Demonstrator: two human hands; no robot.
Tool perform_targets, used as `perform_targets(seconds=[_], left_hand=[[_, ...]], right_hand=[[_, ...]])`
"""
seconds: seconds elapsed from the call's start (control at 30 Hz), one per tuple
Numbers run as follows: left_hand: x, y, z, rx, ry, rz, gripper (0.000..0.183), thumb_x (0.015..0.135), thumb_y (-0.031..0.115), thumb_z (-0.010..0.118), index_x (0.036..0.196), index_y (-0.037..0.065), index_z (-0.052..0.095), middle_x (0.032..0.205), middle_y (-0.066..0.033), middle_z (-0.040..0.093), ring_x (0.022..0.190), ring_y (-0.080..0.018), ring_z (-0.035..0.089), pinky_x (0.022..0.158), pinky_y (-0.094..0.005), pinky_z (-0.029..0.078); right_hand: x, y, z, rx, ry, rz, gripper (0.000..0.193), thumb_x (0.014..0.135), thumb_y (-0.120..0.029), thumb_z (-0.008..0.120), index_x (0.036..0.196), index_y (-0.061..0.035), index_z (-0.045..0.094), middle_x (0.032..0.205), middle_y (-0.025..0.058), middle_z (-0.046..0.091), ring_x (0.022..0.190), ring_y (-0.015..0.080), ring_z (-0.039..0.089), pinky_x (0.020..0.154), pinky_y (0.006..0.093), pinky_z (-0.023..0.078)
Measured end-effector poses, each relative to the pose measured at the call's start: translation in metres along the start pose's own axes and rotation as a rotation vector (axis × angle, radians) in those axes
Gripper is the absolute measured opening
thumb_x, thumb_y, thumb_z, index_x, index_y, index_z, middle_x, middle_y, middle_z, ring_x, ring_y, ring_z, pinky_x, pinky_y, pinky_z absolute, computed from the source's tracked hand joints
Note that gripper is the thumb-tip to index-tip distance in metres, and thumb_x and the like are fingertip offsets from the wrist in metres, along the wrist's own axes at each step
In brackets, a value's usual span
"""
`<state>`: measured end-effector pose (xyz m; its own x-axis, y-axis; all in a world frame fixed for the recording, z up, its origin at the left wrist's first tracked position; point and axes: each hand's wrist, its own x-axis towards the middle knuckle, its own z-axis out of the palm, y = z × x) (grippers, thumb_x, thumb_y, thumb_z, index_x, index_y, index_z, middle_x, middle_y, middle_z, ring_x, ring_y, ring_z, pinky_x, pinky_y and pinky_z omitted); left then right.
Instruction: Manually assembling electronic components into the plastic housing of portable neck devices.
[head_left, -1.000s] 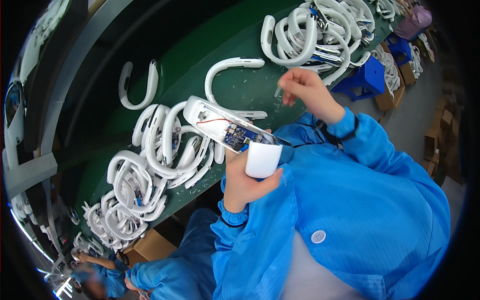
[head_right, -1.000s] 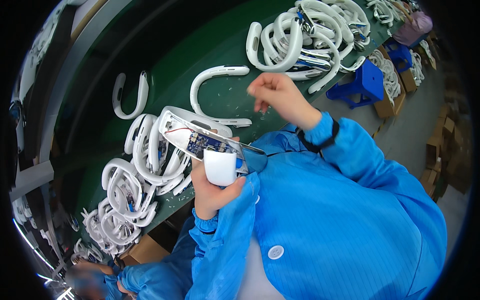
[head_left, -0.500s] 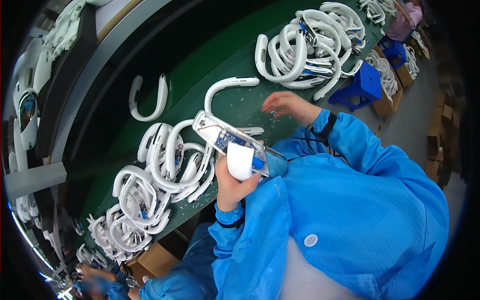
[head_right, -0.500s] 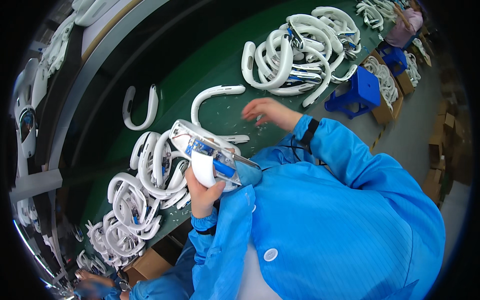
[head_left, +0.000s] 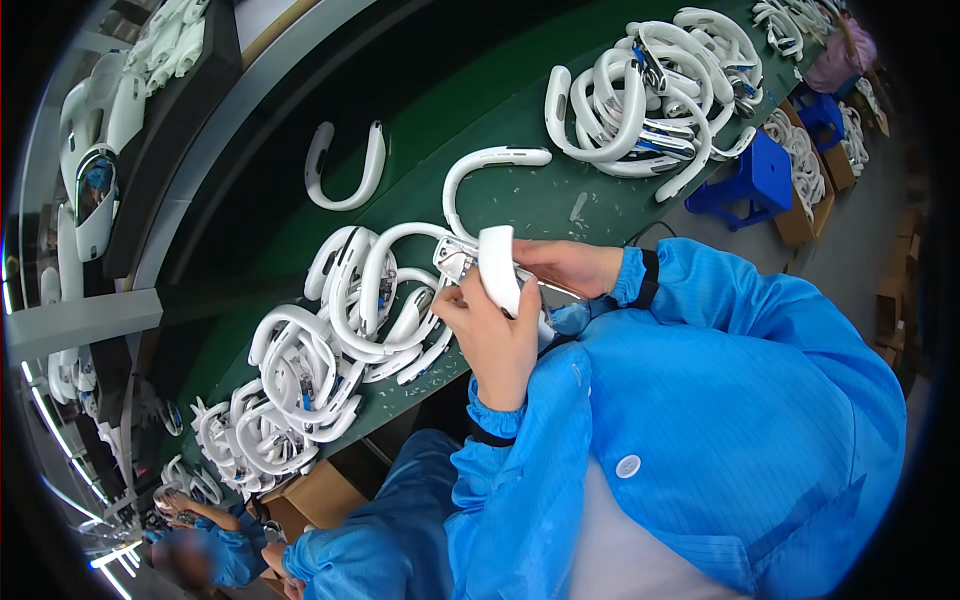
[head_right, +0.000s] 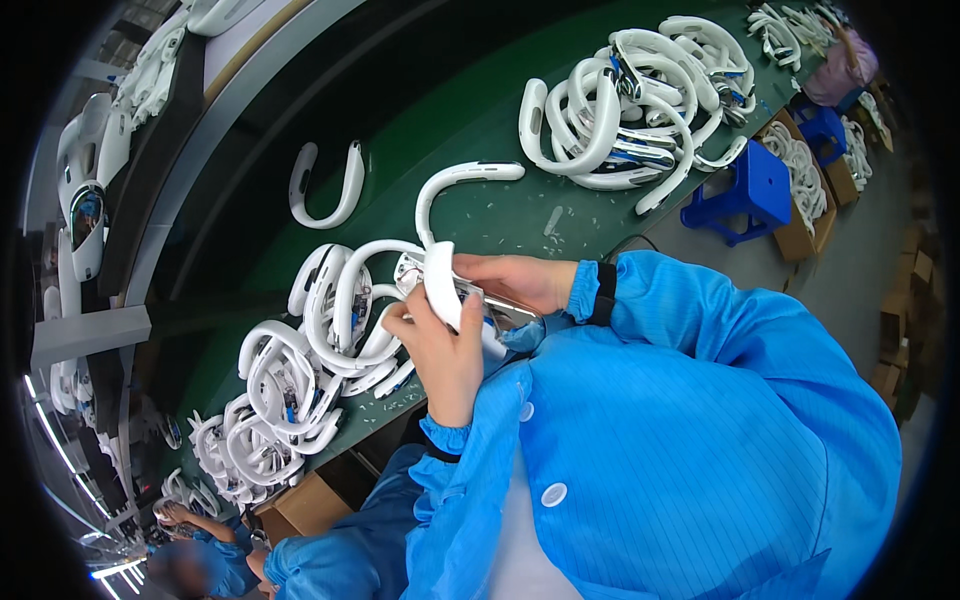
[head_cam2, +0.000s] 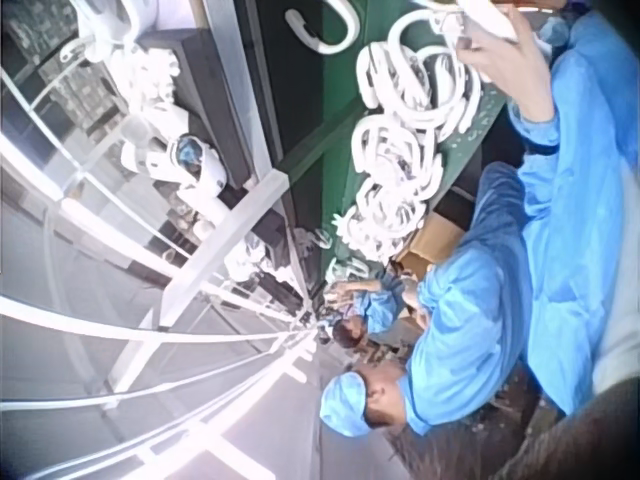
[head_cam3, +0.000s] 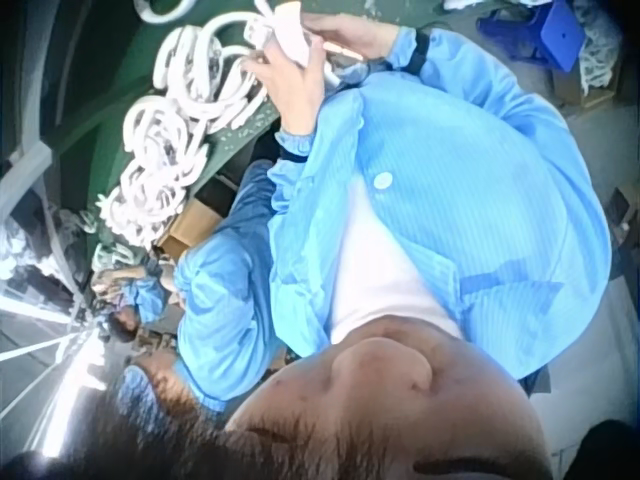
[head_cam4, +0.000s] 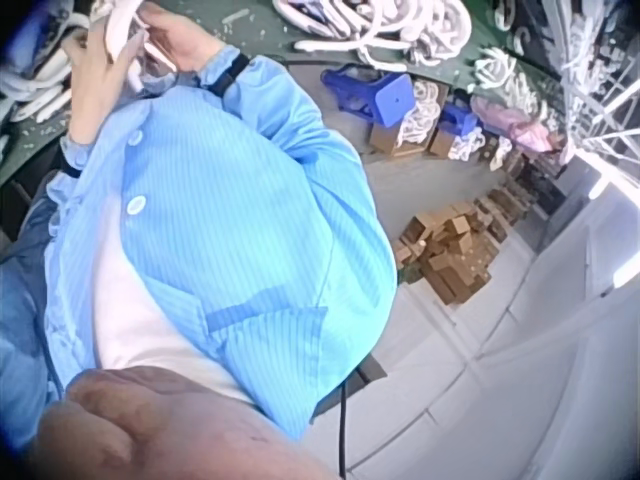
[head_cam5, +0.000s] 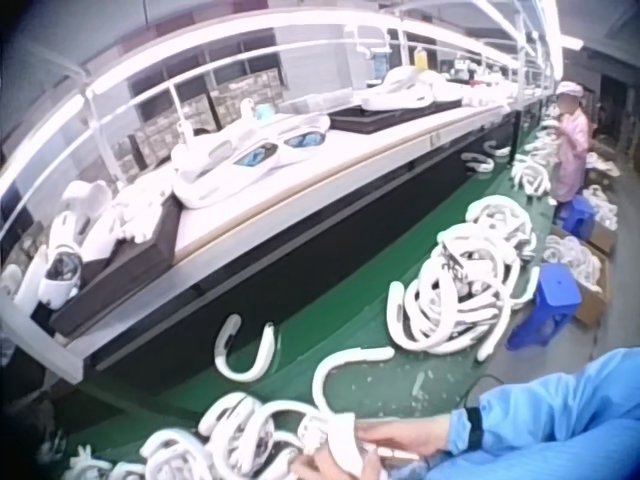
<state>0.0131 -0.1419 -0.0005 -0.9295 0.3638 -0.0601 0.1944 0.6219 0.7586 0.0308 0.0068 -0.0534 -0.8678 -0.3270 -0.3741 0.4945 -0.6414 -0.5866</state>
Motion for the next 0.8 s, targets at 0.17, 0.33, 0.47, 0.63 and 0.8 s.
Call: perform_targets(seconds=[0.17, 0.33, 0.47, 0.63, 0.8], left_hand=[[-0.015, -0.012, 0.013, -0.053, -0.158, 0.091, 0.074, 0.074, 0.03, 0.069, 0.132, 0.0, 0.032, 0.106, -0.0264, 0.049, 0.088, -0.039, 0.057, 0.071, -0.0406, 0.048], [-0.018, -0.015, 0.008, -0.528, -0.092, 0.048, 0.066, 0.075, 0.002, 0.063, 0.132, -0.003, 0.031, 0.11, -0.0148, 0.055, 0.088, -0.0163, 0.059, 0.072, -0.027, 0.049], [-0.011, -0.046, 0.005, -0.93, 0.168, -0.12, 0.055, 0.085, 0.014, 0.054, 0.132, -0.003, 0.032, 0.084, -0.0098, 0.057, 0.063, -0.0132, 0.055, 0.057, -0.0253, 0.045], [-0.003, -0.041, -0.012, -0.875, 0.146, -0.087, 0.065, 0.087, 0.038, 0.049, 0.134, -0.003, 0.031, 0.07, -0.0122, 0.058, 0.052, -0.0169, 0.055, 0.049, -0.0274, 0.044], [0.019, -0.018, 0.005, -0.714, 0.141, 0.177, 0.055, 0.085, 0.018, 0.054, 0.131, -0.003, 0.033, 0.097, -0.0113, 0.058, 0.07, -0.0124, 0.058, 0.061, -0.0228, 0.047]], right_hand=[[-0.008, -0.002, -0.002, 0.139, 0.054, -0.022, 0.049, 0.093, -0.024, 0.043, 0.136, -0.0033, 0.033, 0.129, 0.0096, 0.047, 0.114, 0.0181, 0.05, 0.097, 0.0321, 0.04], [-0.012, -0.016, -0.003, 0.482, 0.102, 0.016, 0.063, 0.091, -0.053, 0.035, 0.133, -0.0057, 0.035, 0.112, 0.0182, 0.056, 0.094, 0.0244, 0.061, 0.08, 0.0395, 0.051], [-0.005, -0.009, -0.024, 0.586, -0.182, -0.063, 0.06, 0.092, -0.053, 0.029, 0.127, -0.0073, 0.044, 0.103, 0.021, 0.059, 0.09, 0.0287, 0.061, 0.073, 0.0453, 0.053], [0.003, -0.012, -0.012, 0.436, -0.173, 0.01, 0.056, 0.094, -0.051, 0.03, 0.125, -0.0063, 0.044, 0.098, 0.0145, 0.056, 0.085, 0.0222, 0.057, 0.074, 0.0373, 0.049], [0.002, -0.022, 0.002, 0.129, -0.265, -0.214, 0.045, 0.097, -0.036, 0.032, 0.134, -0.0098, 0.031, 0.098, 0.0053, 0.055, 0.077, 0.0117, 0.053, 0.066, 0.0226, 0.046]])
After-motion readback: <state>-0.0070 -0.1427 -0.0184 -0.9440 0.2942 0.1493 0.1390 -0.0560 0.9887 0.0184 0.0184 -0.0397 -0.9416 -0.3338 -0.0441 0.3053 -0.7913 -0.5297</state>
